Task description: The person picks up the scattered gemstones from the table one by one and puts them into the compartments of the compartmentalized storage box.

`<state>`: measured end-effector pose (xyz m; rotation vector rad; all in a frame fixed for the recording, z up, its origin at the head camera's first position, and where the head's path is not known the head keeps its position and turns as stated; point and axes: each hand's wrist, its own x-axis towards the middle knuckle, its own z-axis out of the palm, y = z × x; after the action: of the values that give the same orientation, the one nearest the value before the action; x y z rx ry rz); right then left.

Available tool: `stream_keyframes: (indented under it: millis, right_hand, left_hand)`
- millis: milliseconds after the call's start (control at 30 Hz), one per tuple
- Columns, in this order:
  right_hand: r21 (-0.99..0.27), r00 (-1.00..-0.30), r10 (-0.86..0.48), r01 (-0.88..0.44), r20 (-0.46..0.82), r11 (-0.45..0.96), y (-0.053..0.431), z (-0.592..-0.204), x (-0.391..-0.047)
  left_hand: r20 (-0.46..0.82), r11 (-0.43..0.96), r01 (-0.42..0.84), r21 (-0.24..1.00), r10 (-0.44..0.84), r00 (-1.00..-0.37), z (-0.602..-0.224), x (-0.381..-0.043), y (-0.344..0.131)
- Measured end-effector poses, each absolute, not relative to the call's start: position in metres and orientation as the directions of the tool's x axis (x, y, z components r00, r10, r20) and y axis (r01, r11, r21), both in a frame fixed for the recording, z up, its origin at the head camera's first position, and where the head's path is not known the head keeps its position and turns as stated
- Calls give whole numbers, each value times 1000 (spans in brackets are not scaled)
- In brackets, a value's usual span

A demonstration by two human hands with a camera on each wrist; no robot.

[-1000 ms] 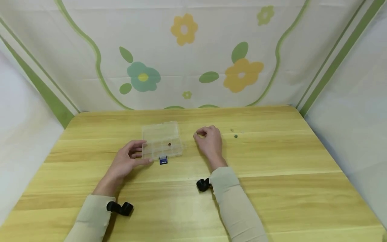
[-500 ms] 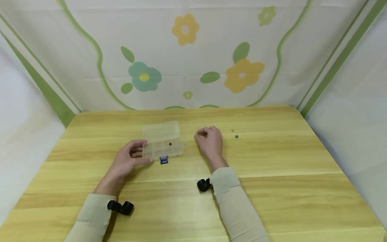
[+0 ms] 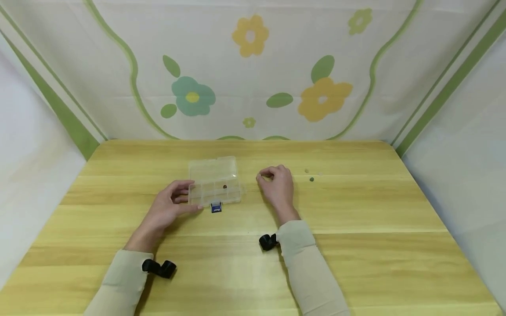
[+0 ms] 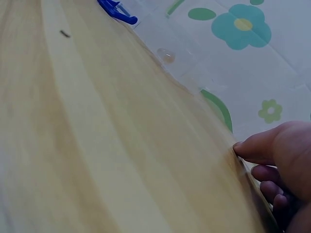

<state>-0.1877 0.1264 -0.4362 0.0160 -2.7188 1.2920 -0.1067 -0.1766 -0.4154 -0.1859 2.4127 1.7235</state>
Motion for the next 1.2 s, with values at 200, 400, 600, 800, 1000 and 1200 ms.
stream_keyframes:
  millis: [200,400,600,800,1000,1200]
  right_hand:
    - [-767,-991,43,-69,124,638,127,-435,-187]
    - [-778,-992,41,-69,121,624,127,-438,-187]
    - [-778,-994,23,-68,105,625,126,-439,-186]
    - [-766,-991,38,-73,127,639,127,-434,-188]
    - [-767,-991,18,-90,132,635,124,-434,-189]
    - [-770,-992,30,-79,126,633,126,-437,-189]
  left_hand:
    - [-203,320,-192,928,2,-979,-415,-108,-177]
    - [-210,313,-198,929,4,-978,-417,-109,-177]
    - [-219,322,-210,923,-9,-976,-417,-108,-179]
    - [-212,325,-199,925,5,-977,-415,-110,-177]
    - [-200,329,-191,925,-6,-980,-412,-109,-178]
    - [-203,333,-191,923,1,-979,-416,-110,-175]
